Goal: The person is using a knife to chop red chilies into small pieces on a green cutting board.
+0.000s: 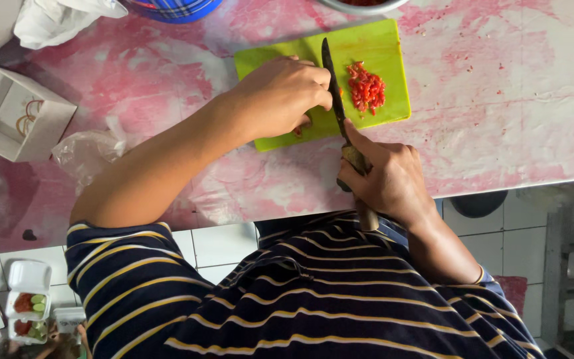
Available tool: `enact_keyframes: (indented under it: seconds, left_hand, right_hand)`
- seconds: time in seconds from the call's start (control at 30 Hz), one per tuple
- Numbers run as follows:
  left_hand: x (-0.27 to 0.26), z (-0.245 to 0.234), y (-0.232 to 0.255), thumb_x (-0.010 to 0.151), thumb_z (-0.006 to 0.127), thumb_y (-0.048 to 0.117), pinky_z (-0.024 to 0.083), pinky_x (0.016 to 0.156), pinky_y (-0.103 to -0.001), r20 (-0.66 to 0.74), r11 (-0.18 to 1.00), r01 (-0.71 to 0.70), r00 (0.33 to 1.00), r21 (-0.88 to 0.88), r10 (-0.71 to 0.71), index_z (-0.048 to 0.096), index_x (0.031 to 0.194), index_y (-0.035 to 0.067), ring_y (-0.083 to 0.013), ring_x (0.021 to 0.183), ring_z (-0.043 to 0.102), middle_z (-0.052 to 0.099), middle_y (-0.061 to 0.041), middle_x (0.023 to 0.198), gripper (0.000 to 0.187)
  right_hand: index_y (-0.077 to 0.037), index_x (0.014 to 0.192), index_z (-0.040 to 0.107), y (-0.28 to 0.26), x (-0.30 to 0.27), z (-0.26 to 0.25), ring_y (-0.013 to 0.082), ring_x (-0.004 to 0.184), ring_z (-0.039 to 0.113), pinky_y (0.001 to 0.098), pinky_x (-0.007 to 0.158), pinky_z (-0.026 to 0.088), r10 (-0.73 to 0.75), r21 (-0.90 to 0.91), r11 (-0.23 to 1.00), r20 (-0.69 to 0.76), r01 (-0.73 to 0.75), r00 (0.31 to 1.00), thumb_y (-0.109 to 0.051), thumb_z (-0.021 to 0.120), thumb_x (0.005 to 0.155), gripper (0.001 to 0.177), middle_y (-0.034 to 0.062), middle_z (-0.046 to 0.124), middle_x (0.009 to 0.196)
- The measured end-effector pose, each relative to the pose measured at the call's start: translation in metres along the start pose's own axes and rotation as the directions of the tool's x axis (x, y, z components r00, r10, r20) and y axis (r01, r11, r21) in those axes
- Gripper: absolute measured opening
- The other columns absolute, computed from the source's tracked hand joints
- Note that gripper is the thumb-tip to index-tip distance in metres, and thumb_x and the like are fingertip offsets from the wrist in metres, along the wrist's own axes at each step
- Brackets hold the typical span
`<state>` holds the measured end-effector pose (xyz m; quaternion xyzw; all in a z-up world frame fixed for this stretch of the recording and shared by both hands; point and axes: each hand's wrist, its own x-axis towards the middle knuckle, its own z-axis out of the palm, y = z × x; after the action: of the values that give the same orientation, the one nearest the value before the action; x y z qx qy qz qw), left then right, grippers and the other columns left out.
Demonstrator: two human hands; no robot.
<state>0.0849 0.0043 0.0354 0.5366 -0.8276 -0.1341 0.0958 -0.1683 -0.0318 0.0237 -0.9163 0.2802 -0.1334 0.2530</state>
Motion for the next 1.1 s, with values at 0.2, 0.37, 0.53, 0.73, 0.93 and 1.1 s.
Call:
enact_keyframes:
  seconds: [0.2, 0.37, 0.53, 0.73, 0.93, 1.1]
  left_hand:
    - [0.041, 0.006, 0.011, 0.067, 0.087, 0.013, 0.054, 0.078, -0.045, -0.016, 0.999, -0.036, 0.999, -0.030, 0.036, 0.078, 0.100, 0.009, -0.0322, 0.095, 0.068, 0.069, -0.007, 0.100, 0.034]
    - [0.059, -0.002, 0.007, 0.076, 0.083, 0.012, 0.053, 0.075, -0.045, 0.061, 0.985, 0.105, 0.993, -0.137, -0.097, 0.076, 0.098, 0.010, -0.0296, 0.087, 0.070, 0.073, -0.005, 0.091, 0.024]
    - [0.061, 0.004, 0.001, 0.081, 0.079, 0.007, 0.052, 0.076, -0.043, 0.023, 0.970, 0.089, 0.996, -0.224, -0.086, 0.071, 0.090, 0.006, -0.0280, 0.087, 0.069, 0.072, -0.007, 0.086, 0.012]
    - [0.046, 0.021, 0.005, 0.080, 0.081, 0.006, 0.051, 0.085, -0.045, -0.186, 0.988, -0.004, 0.982, -0.155, -0.025, 0.070, 0.087, 0.003, -0.0316, 0.093, 0.067, 0.073, -0.009, 0.089, 0.014]
    - [0.030, 0.026, 0.021, 0.085, 0.077, 0.007, 0.048, 0.087, -0.046, -0.277, 0.997, 0.076, 0.958, -0.012, -0.077, 0.075, 0.088, 0.008, -0.0316, 0.093, 0.064, 0.070, -0.008, 0.087, 0.003]
    - [0.021, 0.033, 0.027, 0.087, 0.076, 0.008, 0.047, 0.085, -0.043, -0.391, 0.993, 0.087, 0.914, -0.081, -0.111, 0.075, 0.091, 0.009, -0.0287, 0.095, 0.062, 0.069, -0.005, 0.092, 0.004]
  right_hand:
    - [-0.010, 0.139, 0.067, 0.032, -0.012, -0.016, 0.0343, 0.065, 0.069, 0.0442, 0.064, 0.054, 0.009, 0.029, 1.000, -0.057, -0.007, 0.998, -0.023, 0.078, 0.080, 0.062, 0.0180, 0.067, 0.072]
    - [-0.009, 0.139, 0.066, 0.042, -0.015, -0.017, 0.0332, 0.059, 0.066, 0.0431, 0.060, 0.053, -0.008, 0.060, 0.998, -0.046, 0.010, 0.999, -0.025, 0.079, 0.079, 0.063, 0.0166, 0.065, 0.067]
    - [-0.007, 0.140, 0.065, 0.043, -0.017, -0.024, 0.0320, 0.055, 0.065, 0.0428, 0.058, 0.052, -0.006, 0.074, 0.997, -0.031, 0.008, 1.000, -0.026, 0.079, 0.081, 0.064, 0.0150, 0.064, 0.063]
    - [-0.007, 0.138, 0.067, 0.043, -0.021, -0.026, 0.0334, 0.058, 0.067, 0.0453, 0.058, 0.053, -0.076, 0.000, 0.997, -0.068, 0.076, 0.995, -0.029, 0.077, 0.084, 0.060, 0.0148, 0.067, 0.067]
    - [-0.009, 0.137, 0.068, 0.038, -0.018, -0.024, 0.0354, 0.055, 0.066, 0.0474, 0.056, 0.053, -0.088, -0.071, 0.994, -0.039, 0.085, 0.995, -0.031, 0.077, 0.083, 0.059, 0.0154, 0.065, 0.062]
    - [-0.009, 0.136, 0.069, 0.041, -0.016, -0.025, 0.0353, 0.056, 0.065, 0.0469, 0.057, 0.053, -0.112, -0.106, 0.989, -0.057, 0.105, 0.992, -0.030, 0.076, 0.083, 0.057, 0.0154, 0.065, 0.064]
